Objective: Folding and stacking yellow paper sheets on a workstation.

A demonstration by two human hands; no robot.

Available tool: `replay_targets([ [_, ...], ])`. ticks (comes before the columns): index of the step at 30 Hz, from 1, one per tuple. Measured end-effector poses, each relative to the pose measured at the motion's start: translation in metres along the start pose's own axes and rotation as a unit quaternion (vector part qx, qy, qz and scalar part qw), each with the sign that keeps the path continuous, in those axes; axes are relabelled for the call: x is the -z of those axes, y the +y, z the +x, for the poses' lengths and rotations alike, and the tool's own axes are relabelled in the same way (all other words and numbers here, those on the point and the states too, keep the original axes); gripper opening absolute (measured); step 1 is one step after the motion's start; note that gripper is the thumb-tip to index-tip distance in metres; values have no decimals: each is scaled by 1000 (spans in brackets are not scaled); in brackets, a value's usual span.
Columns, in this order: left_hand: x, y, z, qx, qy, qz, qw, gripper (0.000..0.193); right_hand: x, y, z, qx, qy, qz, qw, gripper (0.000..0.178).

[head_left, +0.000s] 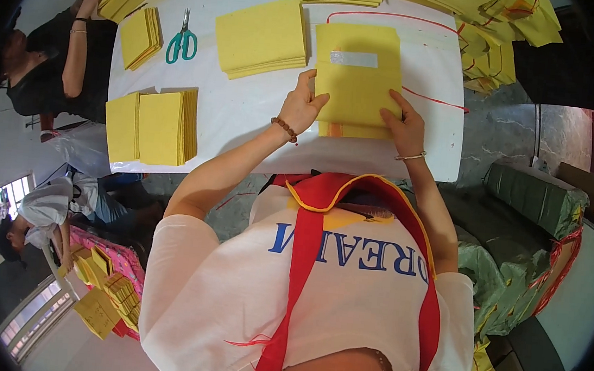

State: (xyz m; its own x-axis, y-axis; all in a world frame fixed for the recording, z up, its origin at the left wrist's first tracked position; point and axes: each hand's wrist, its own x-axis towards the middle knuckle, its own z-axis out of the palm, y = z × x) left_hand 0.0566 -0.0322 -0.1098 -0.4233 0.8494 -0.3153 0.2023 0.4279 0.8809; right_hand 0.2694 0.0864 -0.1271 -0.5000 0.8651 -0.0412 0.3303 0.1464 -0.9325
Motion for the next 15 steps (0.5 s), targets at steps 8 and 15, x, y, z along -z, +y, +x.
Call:
replay_targets([
  [8,13,41,-23,-249,106,362,892,48,4,-9,3,-61,-28,-40,997,48],
  [15,-46,35,5,-460,40,341,819,48,3,-7,6,5,-20,-76,997,47],
])
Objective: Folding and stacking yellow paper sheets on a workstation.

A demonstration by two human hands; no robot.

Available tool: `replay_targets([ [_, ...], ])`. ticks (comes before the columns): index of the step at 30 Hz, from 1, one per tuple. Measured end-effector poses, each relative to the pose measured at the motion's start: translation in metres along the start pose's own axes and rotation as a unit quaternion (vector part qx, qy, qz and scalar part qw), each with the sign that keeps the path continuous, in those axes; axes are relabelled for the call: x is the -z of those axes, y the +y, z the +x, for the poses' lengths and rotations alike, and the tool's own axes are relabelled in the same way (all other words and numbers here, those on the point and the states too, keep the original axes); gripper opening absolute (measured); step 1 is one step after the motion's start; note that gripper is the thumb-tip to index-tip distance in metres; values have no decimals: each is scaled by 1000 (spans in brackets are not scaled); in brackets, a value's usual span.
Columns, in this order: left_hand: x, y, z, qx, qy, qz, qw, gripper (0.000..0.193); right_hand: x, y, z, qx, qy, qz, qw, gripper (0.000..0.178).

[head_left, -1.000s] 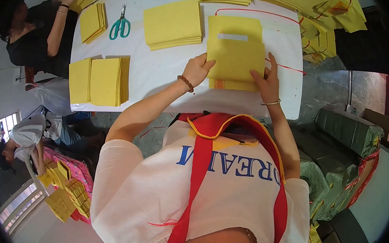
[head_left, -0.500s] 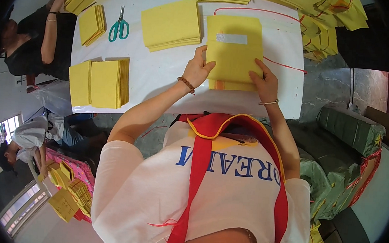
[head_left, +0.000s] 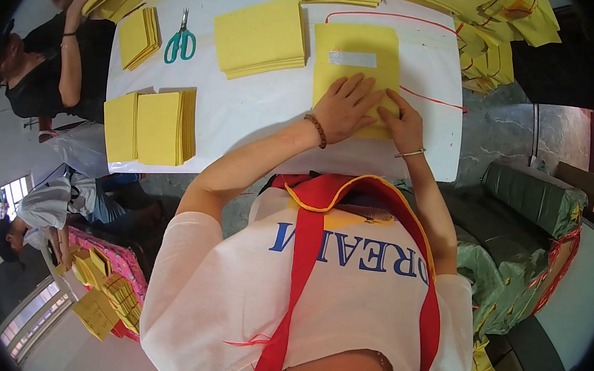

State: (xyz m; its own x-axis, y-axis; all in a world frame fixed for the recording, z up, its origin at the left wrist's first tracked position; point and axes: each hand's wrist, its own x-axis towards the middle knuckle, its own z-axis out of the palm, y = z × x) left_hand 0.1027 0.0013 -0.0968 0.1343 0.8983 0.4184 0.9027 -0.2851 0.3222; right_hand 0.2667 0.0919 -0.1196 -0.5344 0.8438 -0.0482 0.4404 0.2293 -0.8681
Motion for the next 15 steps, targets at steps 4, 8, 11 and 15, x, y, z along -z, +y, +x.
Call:
replay_targets([
  [4,-16,-4,-10,27,-63,36,997,51,-1,-7,-5,-19,-26,12,999,46],
  [8,-17,-2,-10,37,-75,35,996,52,-5,-31,-33,98,52,-245,963,51],
  [11,-17,-4,-9,32,-71,30,996,55,-14,-17,-46,201,42,-385,900,57],
  [15,-3,-10,-13,25,-37,-80,996,57,-17,-8,-51,189,-18,-385,903,64],
])
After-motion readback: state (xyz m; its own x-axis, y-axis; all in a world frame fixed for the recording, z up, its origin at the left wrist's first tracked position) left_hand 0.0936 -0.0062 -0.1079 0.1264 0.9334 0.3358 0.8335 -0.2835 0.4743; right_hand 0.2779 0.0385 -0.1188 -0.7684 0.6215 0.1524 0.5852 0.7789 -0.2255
